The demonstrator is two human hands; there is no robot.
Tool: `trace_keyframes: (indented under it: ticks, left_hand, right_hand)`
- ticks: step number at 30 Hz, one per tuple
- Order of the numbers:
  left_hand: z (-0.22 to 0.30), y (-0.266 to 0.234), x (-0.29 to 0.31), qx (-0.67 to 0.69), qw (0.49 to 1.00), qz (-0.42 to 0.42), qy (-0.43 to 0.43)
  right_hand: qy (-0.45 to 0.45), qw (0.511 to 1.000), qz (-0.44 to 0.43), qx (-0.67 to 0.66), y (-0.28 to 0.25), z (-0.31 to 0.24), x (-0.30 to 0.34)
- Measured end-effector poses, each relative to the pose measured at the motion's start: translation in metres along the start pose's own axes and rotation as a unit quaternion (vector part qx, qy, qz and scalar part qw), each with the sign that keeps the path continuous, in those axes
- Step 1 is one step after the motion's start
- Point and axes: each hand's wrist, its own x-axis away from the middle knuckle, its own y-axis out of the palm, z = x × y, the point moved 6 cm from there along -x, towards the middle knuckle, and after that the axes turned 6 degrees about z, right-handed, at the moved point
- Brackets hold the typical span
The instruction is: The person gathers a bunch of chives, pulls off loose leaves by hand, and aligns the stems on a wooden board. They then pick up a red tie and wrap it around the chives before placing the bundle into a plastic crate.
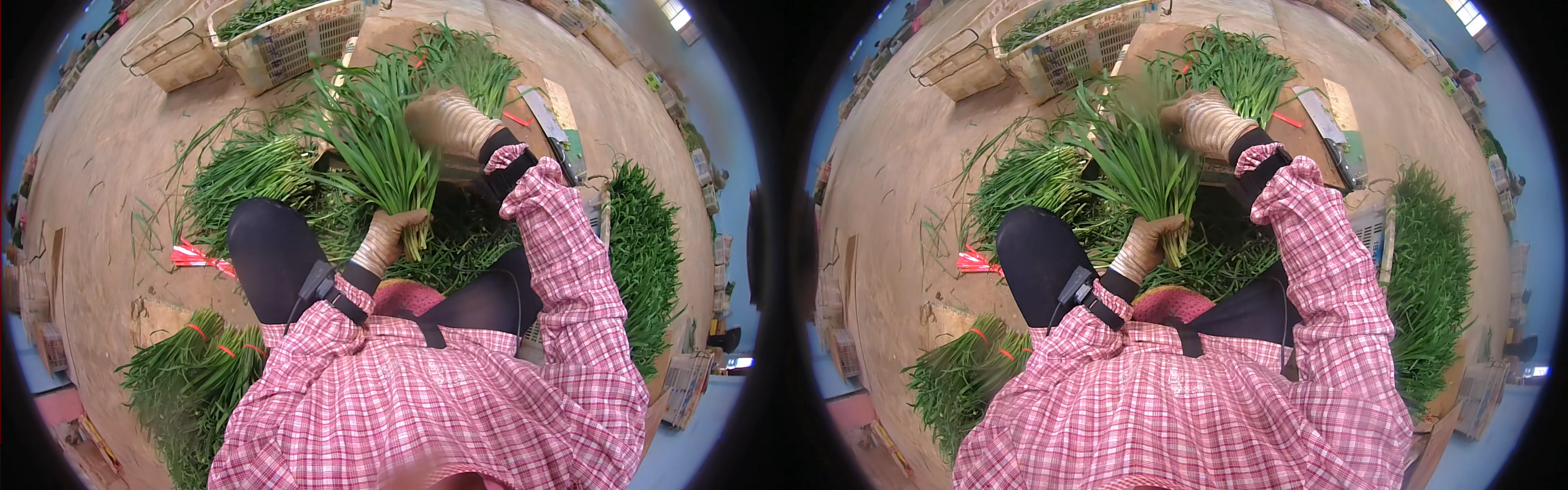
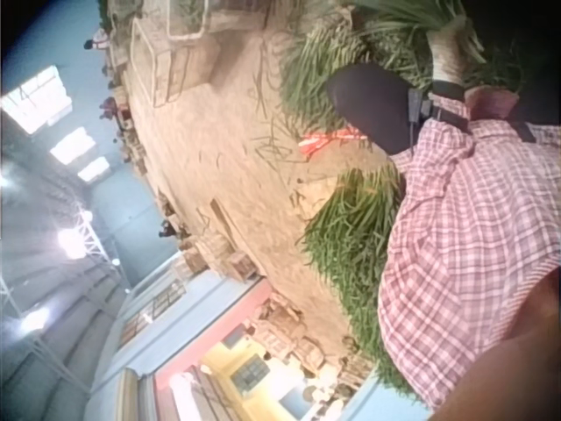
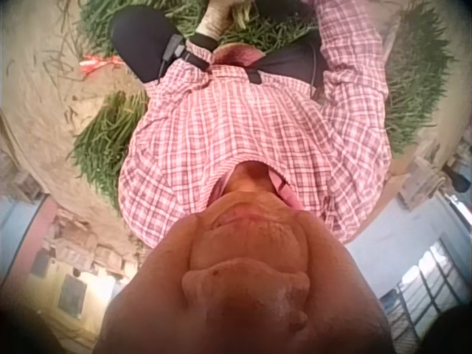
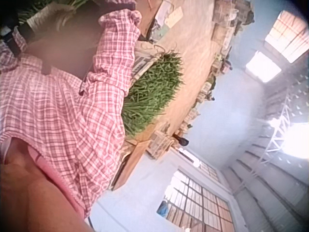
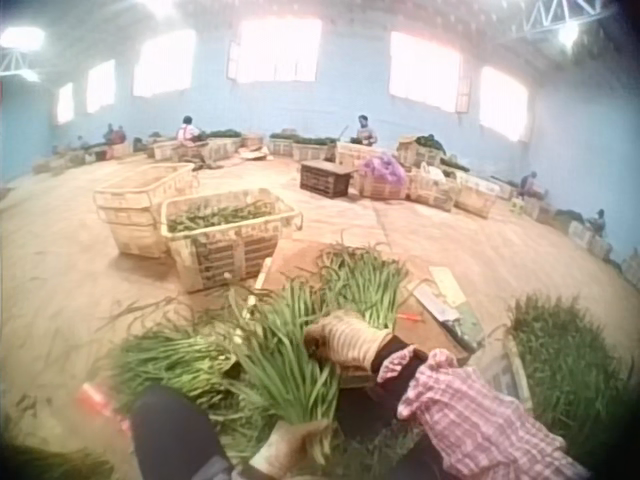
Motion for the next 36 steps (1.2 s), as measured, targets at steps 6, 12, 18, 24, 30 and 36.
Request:
trace_keyframes:
  ticks: [6,12,18,24,30,36]
  left_hand:
    - [-0.001,-0.004,0.000,0.003,1.000,0.013,0.012]
    - [-0.004,0.001,-0.005,0.011,1.000,-0.015,0.009]
    - [0.004,0.005,0.003,0.014,0.998,-0.062,-0.013]
    - [-0.011,0.005,-0.005,0.076,0.992,-0.067,-0.076]
    - [0.007,0.035,0.018,0.212,0.967,-0.114,-0.083]
    - [0.004,0.023,0.000,0.029,0.998,-0.060,0.023]
  right_hand:
    - [-0.053,0.985,0.112,0.121,-0.003,-0.010,0.011]
    - [0.198,0.903,0.372,-0.078,-0.057,0.050,0.054]
    - [0.098,0.871,0.041,-0.480,0.004,0.004,0.114]
    - [0.066,0.967,0.204,-0.137,0.064,-0.026,0.074]
    - [0.190,0.705,0.324,-0.602,0.083,-0.034,0.122]
    - [0.001,0.743,0.295,-0.601,0.058,-0.069,0.169]
